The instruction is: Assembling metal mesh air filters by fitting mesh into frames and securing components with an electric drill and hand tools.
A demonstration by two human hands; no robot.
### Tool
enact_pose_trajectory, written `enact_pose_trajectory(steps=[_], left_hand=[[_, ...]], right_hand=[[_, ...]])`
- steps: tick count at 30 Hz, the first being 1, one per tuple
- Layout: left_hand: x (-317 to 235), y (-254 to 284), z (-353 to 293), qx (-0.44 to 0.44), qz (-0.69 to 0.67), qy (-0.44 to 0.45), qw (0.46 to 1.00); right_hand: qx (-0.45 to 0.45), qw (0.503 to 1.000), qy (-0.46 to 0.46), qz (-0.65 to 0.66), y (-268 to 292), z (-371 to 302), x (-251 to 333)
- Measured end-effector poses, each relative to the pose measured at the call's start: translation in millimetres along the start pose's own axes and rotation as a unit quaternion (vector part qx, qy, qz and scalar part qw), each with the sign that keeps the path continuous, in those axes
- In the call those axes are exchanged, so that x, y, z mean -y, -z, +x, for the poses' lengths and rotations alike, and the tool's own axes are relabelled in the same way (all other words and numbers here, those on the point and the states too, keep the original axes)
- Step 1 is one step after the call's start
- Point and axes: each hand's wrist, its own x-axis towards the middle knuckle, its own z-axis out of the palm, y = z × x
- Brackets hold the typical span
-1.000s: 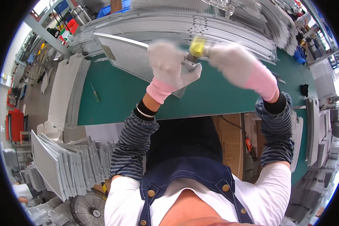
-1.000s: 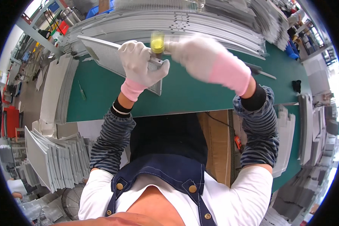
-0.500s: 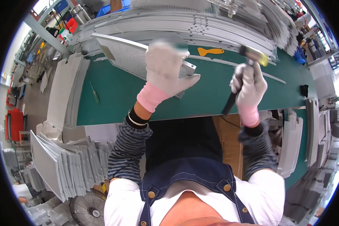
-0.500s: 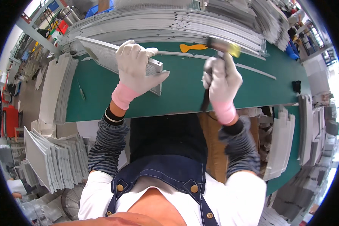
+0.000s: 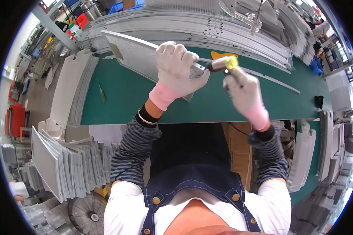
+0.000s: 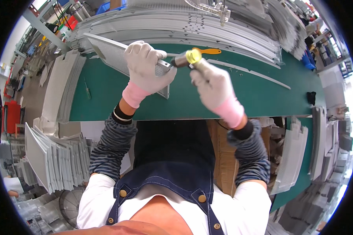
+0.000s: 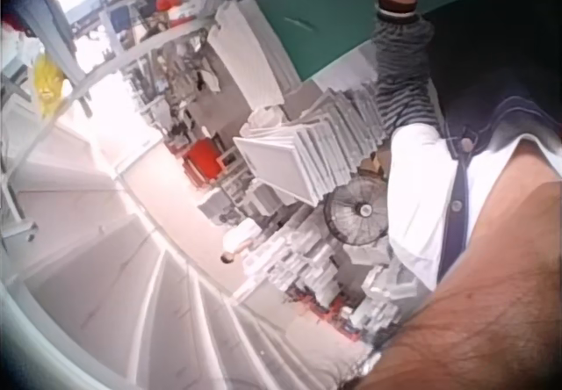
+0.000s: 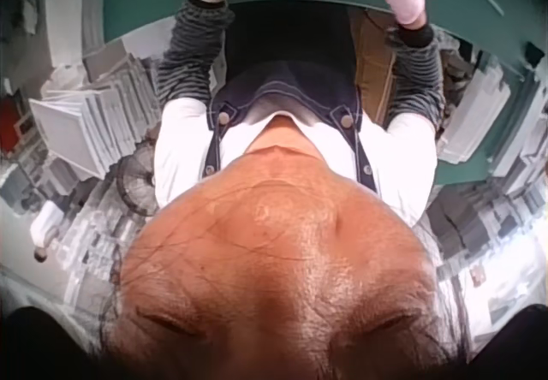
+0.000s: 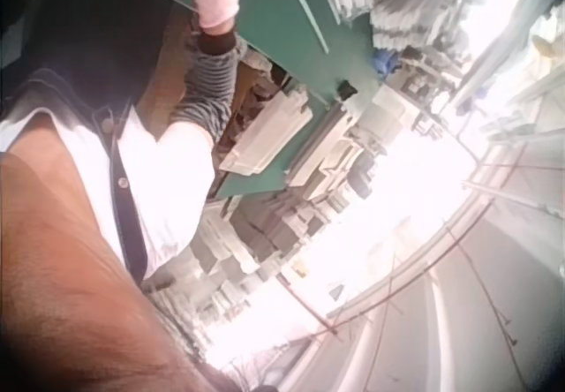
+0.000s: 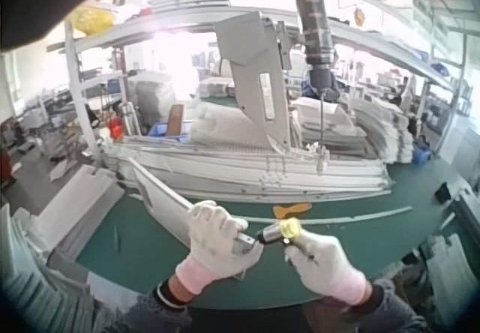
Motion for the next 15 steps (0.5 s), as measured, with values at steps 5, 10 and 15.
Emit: enact_pose_trajectory(steps=[5,10,15], left_hand=[[-0.6,-2.8,2.9,-0.040,-0.012,-0.002,0.999],[1.7,6.7,-8.4,-0.051,-0.009,0.012,0.999],[-15.4,45.6,-35.2,-0.066,0.027,0.003,0.997]], right_hand=[[-0.145,0.971,0.188,0.011,42.1,42.3,14.4],[0.203,0.955,0.127,-0.175,24.9,48.1,38.1],[0.088,0.985,-0.064,-0.132,14.5,-6.2,-58.0]])
